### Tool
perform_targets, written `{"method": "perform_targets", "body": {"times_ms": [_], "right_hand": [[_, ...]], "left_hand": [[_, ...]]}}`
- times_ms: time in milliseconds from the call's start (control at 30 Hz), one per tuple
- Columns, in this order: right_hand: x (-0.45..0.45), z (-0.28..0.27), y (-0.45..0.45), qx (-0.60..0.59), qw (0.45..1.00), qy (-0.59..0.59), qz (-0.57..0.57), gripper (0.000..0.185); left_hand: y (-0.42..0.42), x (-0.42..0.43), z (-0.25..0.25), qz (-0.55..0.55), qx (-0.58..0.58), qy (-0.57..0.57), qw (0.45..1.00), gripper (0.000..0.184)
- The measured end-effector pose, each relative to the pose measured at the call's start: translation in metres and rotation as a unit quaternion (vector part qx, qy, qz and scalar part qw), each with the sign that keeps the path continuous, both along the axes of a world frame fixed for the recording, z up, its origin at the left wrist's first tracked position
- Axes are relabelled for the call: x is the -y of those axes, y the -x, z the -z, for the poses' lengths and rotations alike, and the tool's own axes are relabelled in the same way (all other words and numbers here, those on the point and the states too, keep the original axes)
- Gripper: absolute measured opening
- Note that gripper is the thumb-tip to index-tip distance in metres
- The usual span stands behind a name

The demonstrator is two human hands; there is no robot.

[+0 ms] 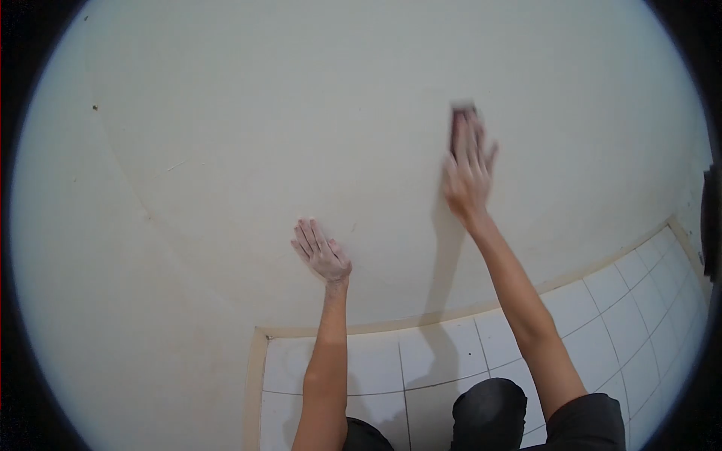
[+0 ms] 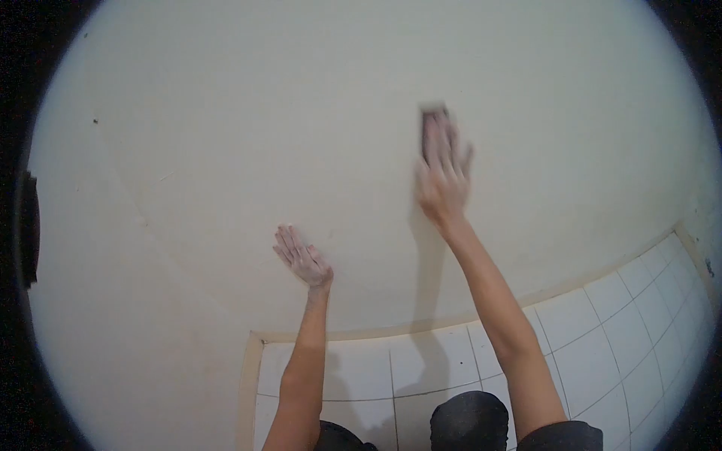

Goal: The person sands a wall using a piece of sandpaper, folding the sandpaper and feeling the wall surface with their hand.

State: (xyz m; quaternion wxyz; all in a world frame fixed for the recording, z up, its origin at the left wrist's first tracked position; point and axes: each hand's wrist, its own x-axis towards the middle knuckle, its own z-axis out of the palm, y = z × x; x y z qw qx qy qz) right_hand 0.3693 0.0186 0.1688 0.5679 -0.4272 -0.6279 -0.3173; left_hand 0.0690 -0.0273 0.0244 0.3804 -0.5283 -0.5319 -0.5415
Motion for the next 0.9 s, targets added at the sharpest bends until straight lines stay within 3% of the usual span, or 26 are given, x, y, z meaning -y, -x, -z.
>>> {"method": "perform_targets", "body": {"times_ms": [100,200,267,333,367,433,467,500,567,633,767,900], "right_hand": [[0.007,-0.120,0.061,0.048,0.989,-0.083,-0.112,0.066],[0.008,-0.127,0.126,0.181,0.960,-0.122,-0.177,0.067],[0.029,-0.084,0.130,0.283,0.941,-0.106,-0.151,0.070],[0.028,-0.007,0.111,0.308,0.923,-0.054,-0.223,0.069],[0.033,0.034,0.088,0.344,0.918,-0.032,-0.197,0.077],[0.031,0.121,0.022,0.378,0.918,0.003,-0.121,0.075],[0.024,0.170,-0.016,0.367,0.923,0.037,-0.108,0.072],[0.016,0.212,-0.053,0.352,0.919,0.150,-0.095,0.067],[0.001,0.227,-0.092,0.194,0.977,0.091,-0.017,0.066],[-0.015,0.163,-0.083,0.008,0.998,0.033,-0.047,0.067],[-0.019,0.025,-0.035,0.099,0.995,-0.020,0.018,0.068],[0.016,-0.080,0.043,0.046,0.993,-0.028,-0.105,0.075]], "left_hand": [[-0.001,-0.001,0.000,-0.005,-0.004,-0.008,1.000,0.059],[0.002,-0.003,0.003,-0.017,-0.002,0.003,1.000,0.058],[0.003,-0.003,0.004,-0.010,-0.006,-0.003,1.000,0.058],[0.002,-0.005,0.003,-0.007,-0.005,-0.008,1.000,0.058],[0.000,-0.002,0.000,-0.007,-0.004,-0.006,1.000,0.058],[-0.001,0.000,0.000,-0.005,-0.004,-0.003,1.000,0.058],[-0.001,0.000,0.000,-0.004,-0.004,-0.004,1.000,0.058],[0.000,-0.001,-0.001,-0.002,-0.003,-0.005,1.000,0.058],[0.000,-0.002,0.000,-0.002,-0.003,-0.013,1.000,0.059],[-0.001,-0.003,0.000,0.000,-0.002,-0.015,1.000,0.059],[0.001,-0.004,-0.004,-0.002,-0.007,-0.007,1.000,0.059],[0.001,-0.003,0.002,-0.002,0.001,0.000,1.000,0.060]]}}
